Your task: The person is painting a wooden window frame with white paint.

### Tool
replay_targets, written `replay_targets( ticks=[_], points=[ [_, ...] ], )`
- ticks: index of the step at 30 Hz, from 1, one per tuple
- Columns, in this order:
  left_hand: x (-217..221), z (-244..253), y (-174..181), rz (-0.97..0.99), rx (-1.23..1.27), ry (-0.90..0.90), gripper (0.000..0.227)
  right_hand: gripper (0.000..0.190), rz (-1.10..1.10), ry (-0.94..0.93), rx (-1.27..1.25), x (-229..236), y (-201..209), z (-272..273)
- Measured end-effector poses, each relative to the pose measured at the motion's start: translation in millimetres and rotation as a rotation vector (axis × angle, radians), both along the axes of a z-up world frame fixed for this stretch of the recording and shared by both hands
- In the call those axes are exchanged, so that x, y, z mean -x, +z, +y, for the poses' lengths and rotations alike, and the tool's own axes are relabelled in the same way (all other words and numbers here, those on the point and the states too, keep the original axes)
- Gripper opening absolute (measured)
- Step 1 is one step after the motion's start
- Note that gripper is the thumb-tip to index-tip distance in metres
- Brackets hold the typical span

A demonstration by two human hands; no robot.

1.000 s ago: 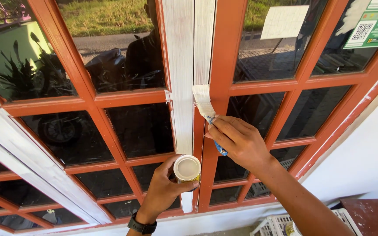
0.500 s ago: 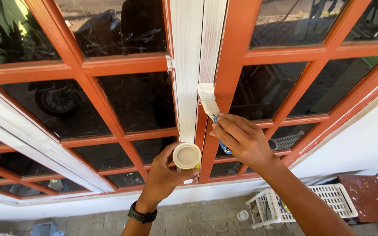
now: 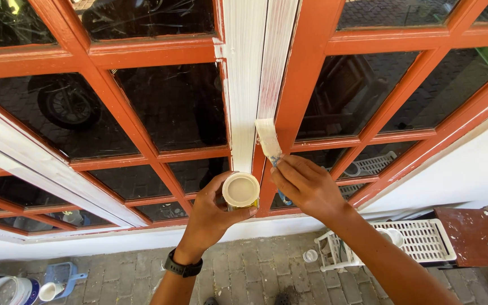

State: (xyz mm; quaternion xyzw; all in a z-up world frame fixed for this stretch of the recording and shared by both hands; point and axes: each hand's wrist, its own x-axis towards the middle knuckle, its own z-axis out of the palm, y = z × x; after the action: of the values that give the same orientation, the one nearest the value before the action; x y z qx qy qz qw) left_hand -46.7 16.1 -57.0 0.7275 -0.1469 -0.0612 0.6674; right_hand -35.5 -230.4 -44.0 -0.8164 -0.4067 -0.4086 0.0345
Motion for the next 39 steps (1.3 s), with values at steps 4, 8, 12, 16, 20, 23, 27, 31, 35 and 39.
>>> replay_targets(
  ticks=[4, 8, 12, 16, 20, 23, 27, 31, 35, 39],
  points=[
    [0, 1, -5, 0.019, 0.009, -0.01, 0.071, 0.027, 0.034, -0.009, 0.014, 7, -18, 1],
    [2, 4, -8, 0.013, 0.02, -0.006, 0.07, 0.03, 0.086, 0.006, -0.015, 25, -15, 3],
    [2, 7, -15, 0.043, 0.012, 0.012, 0.071, 0.031, 0.154, 0.039, -0.062, 37, -14, 4],
    [3, 6, -17, 0.047, 0.009, -0.003, 0.071, 0.032, 0.199, 0.035, -0.027, 19, -17, 0],
    [1, 2, -18, 0.076, 0.086, -0.023, 0.069, 0.028, 0.162, 0.018, 0.004, -4, 7, -3],
    [1, 2, -17, 0.089, 0.102, -0.024, 0.069, 0.028, 0.11, 0.028, 0.001, -14, 40, -4],
    [-2, 2, -14, 0.092, 0.102, -0.017, 0.067, 0.032, 0.048, 0.026, 0.027, -24, 84, -9],
    [-7, 0, -13, 0.055, 0.11, -0.013, 0.067, 0.039, 0.001, 0.014, 0.052, -29, 115, -13],
    [-12, 0, -8, 0.086, 0.079, -0.016, 0.068, 0.033, -0.079, -0.016, 0.082, -29, 145, -14],
    [-19, -4, -3, 0.187, 0.011, 0.024, 0.071, 0.026, -0.199, 0.007, 0.029, -24, 172, -10]
  ],
)
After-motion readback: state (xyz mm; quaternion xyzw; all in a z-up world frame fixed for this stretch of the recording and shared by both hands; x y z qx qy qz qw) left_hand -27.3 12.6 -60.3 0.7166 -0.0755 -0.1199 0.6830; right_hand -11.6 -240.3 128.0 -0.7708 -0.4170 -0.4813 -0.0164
